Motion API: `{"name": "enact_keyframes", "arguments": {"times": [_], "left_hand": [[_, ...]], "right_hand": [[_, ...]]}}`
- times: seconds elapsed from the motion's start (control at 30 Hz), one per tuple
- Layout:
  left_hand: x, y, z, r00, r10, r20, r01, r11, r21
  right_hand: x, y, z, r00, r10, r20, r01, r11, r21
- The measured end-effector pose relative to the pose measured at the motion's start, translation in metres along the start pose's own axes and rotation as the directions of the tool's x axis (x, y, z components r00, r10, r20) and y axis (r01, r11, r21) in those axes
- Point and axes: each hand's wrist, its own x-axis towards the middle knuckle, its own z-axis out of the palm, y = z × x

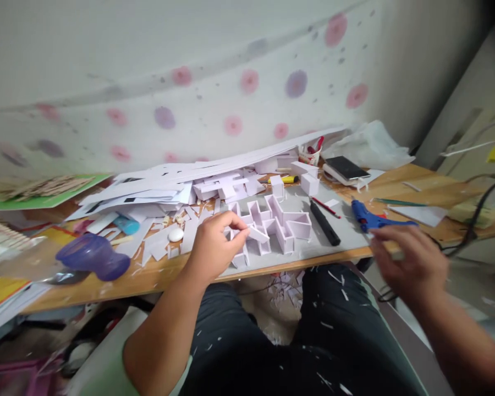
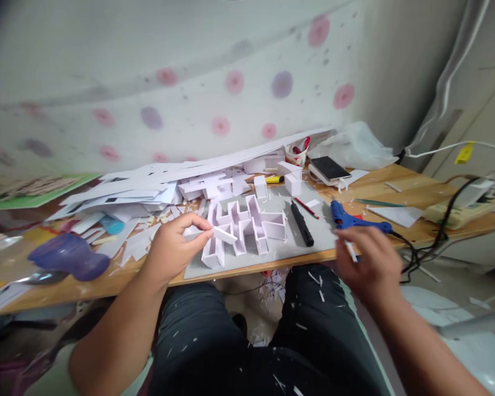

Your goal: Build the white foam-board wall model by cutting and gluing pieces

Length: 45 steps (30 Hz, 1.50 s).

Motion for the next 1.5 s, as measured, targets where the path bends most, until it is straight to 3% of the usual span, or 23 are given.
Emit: {"name": "enact_keyframes", "arguments": {"times": [0.07,0.13,0.2,0.27,0.43,0.6,0.8,1.07,1.5], "left_hand": [[0.009,0.000,0.002,0.998,0.039,0.043,-0.042,0.997,0.071],[0.017,-0.001,0.005,0.993,0.076,0.088,-0.088,0.986,0.138],[0.022,-0.001,0.009,0.985,0.105,0.134,-0.128,0.975,0.182],[0.025,-0.002,0.011,0.979,0.115,0.168,-0.149,0.967,0.206],[0.027,-0.001,0.014,0.975,0.119,0.187,-0.166,0.950,0.263],[0.029,-0.002,0.015,0.971,0.120,0.206,-0.177,0.943,0.283],[0.030,-0.004,0.018,0.969,0.120,0.216,-0.180,0.943,0.281],[0.033,-0.008,0.022,0.963,0.141,0.230,-0.214,0.918,0.333],[0.034,-0.007,0.027,0.947,0.128,0.293,-0.230,0.909,0.347]], "right_hand": [[-0.016,-0.051,0.012,0.980,-0.138,0.143,0.097,0.960,0.264],[-0.028,-0.093,0.027,0.902,-0.289,0.320,0.132,0.892,0.433],[-0.034,-0.120,0.044,0.841,-0.380,0.385,0.170,0.861,0.480],[-0.035,-0.133,0.059,0.835,-0.372,0.406,0.162,0.871,0.463],[-0.034,-0.137,0.085,0.870,-0.334,0.364,0.192,0.908,0.373],[-0.040,-0.138,0.095,0.870,-0.356,0.342,0.234,0.908,0.349],[-0.045,-0.140,0.099,0.872,-0.283,0.399,0.154,0.933,0.326],[-0.041,-0.139,0.099,0.831,-0.293,0.474,0.163,0.941,0.296],[-0.040,-0.135,0.098,0.818,-0.318,0.480,0.181,0.933,0.310]]}}
